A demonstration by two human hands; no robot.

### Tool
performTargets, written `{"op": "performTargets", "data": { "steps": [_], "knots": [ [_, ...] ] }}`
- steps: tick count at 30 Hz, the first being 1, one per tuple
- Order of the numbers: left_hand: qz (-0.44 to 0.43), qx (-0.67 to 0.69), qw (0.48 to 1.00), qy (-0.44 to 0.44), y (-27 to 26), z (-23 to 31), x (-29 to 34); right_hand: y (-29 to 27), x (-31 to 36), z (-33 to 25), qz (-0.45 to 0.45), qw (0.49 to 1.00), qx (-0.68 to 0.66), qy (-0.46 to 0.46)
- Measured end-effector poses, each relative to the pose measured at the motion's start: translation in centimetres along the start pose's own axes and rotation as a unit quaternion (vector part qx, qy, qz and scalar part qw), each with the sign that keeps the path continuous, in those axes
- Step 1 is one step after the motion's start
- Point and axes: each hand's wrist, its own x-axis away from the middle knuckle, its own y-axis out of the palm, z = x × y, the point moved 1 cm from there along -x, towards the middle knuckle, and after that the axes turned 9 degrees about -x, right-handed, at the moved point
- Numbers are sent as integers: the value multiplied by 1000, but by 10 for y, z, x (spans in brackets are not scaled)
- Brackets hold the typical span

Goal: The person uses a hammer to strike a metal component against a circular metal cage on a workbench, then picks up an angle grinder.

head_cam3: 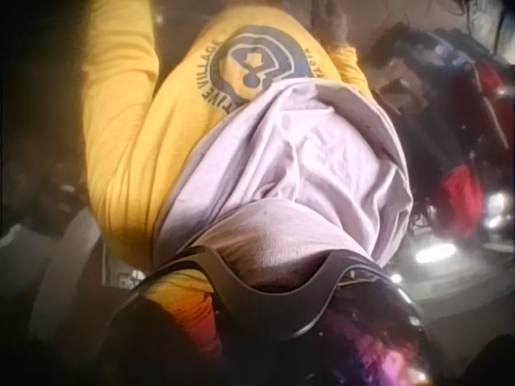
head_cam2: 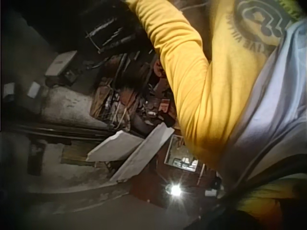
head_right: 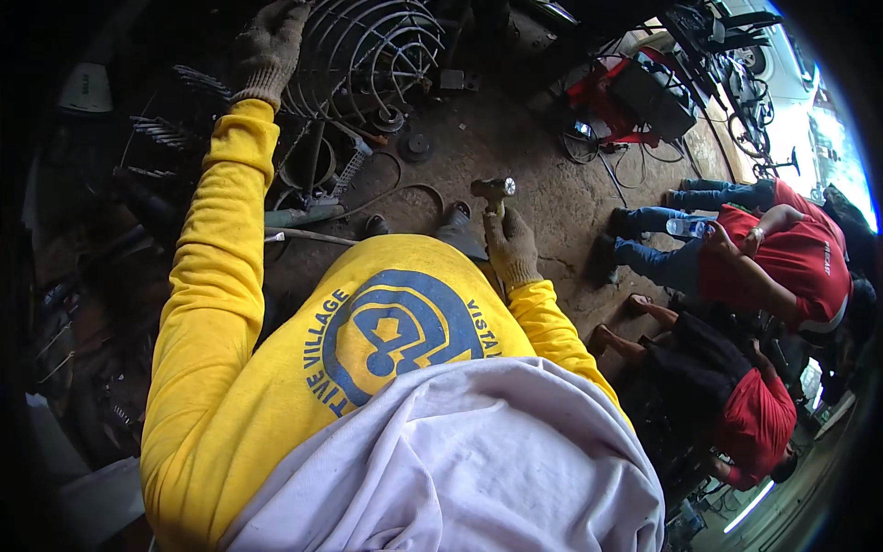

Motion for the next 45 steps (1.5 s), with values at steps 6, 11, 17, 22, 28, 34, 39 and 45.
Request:
{"op": "performTargets", "data": {
  "steps": [6,11,17,22,28,34,39,45],
  "knots": [
    [3,-165,985,41,-27,22,8,0,-5,-12,-17,975,136,-175],
    [-11,-87,996,-25,-32,18,-2,-7,-23,-51,-67,917,203,-338],
    [0,-131,991,-36,-38,17,-7,2,-57,-69,-161,939,155,-262],
    [22,-182,983,-15,-36,33,3,28,-61,-80,-186,914,119,-341],
    [4,-103,993,-49,-33,38,3,68,-62,-96,-154,887,92,-425],
    [-9,-86,996,-27,-35,35,1,89,-75,-98,-126,892,116,-418],
    [-25,-54,997,-57,-35,32,-3,93,-72,-108,-100,894,122,-420],
    [-43,-71,996,-32,-37,30,-4,86,-58,-111,-128,862,152,-466]
  ]
}}
